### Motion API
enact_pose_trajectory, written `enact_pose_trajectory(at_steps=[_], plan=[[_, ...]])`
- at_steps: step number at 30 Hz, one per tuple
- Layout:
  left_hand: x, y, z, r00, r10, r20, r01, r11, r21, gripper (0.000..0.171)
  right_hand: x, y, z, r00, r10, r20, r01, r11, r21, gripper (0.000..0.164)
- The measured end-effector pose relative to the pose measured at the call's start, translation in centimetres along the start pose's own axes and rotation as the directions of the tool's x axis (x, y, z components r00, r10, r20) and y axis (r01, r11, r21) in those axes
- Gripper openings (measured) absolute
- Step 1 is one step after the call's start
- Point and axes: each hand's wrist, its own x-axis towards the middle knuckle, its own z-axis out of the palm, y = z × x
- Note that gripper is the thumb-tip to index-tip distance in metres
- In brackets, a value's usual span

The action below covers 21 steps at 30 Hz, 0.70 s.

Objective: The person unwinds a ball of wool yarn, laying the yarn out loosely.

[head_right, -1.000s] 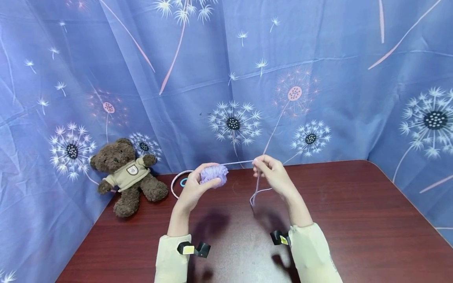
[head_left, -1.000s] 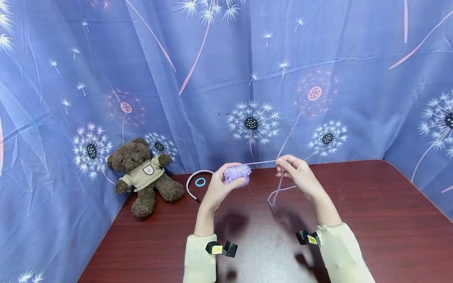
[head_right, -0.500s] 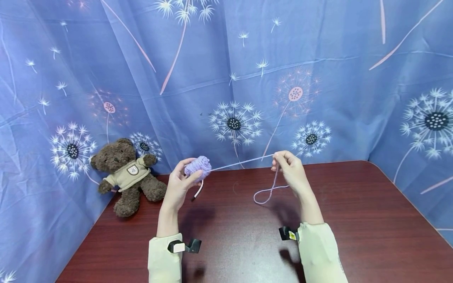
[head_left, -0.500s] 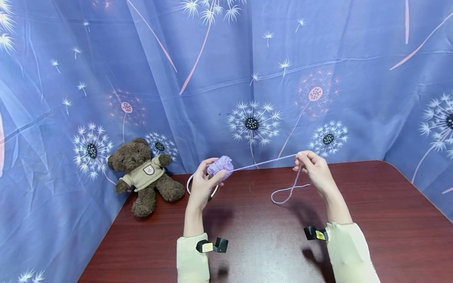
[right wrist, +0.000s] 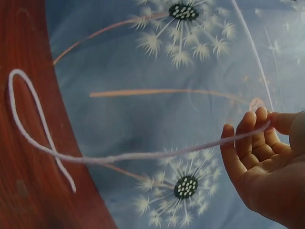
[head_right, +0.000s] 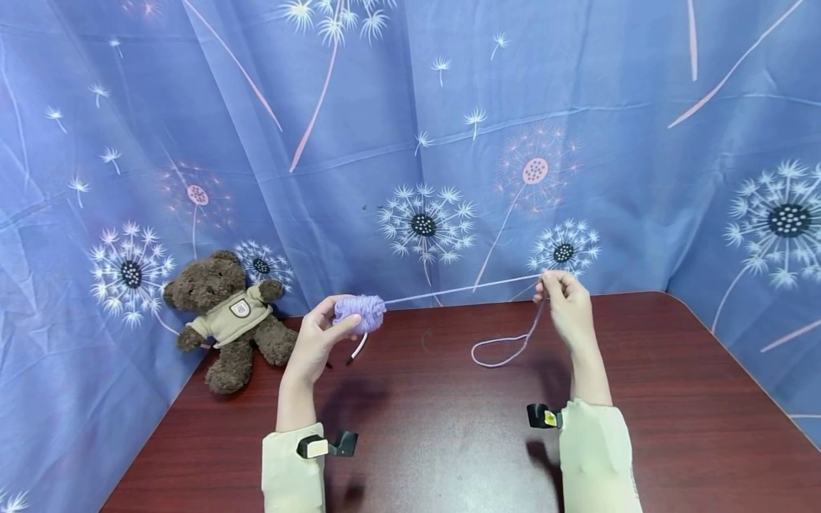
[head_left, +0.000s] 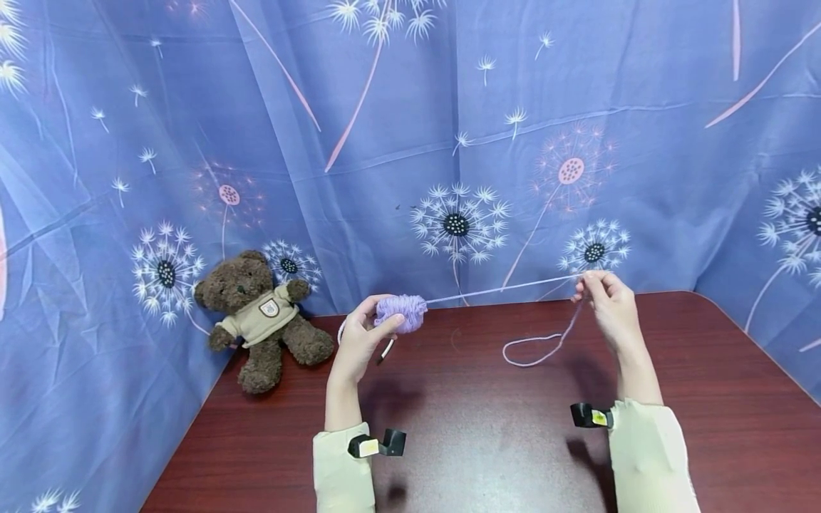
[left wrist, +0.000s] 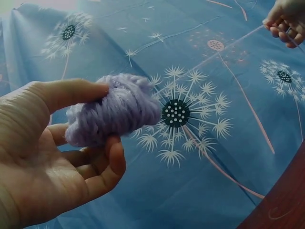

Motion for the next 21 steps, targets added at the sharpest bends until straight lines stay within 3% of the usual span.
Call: enact_pose_trajectory(at_steps=[4, 9, 13, 17, 21], plan=[[0.1, 0.0, -0.2, 0.997, 0.011, -0.074, -0.015, 0.998, -0.057, 0.033, 0.3, 0.4, -0.8, 0.997, 0.004, -0.075, -0.012, 0.994, -0.107, 0.015], [0.0, 0.0, -1.0, 0.984, 0.02, -0.176, -0.043, 0.991, -0.127, 0.025, 0.7, 0.8, -2.2, 0.978, 0.011, -0.207, -0.055, 0.977, -0.206, 0.016], [-0.1, 0.1, -1.7, 0.977, 0.031, -0.211, -0.06, 0.989, -0.133, 0.024, 0.8, 1.2, -3.7, 0.954, 0.038, -0.298, -0.086, 0.985, -0.149, 0.018], [-0.2, 0.1, -2.1, 0.979, 0.035, -0.2, -0.065, 0.988, -0.143, 0.024, 0.8, 1.8, -5.0, 0.932, 0.078, -0.353, -0.1, 0.994, -0.045, 0.02], [-0.4, 0.3, -2.2, 0.978, 0.029, -0.207, -0.067, 0.982, -0.179, 0.023, 0.9, 2.5, -5.8, 0.92, 0.059, -0.386, -0.104, 0.99, -0.097, 0.019]])
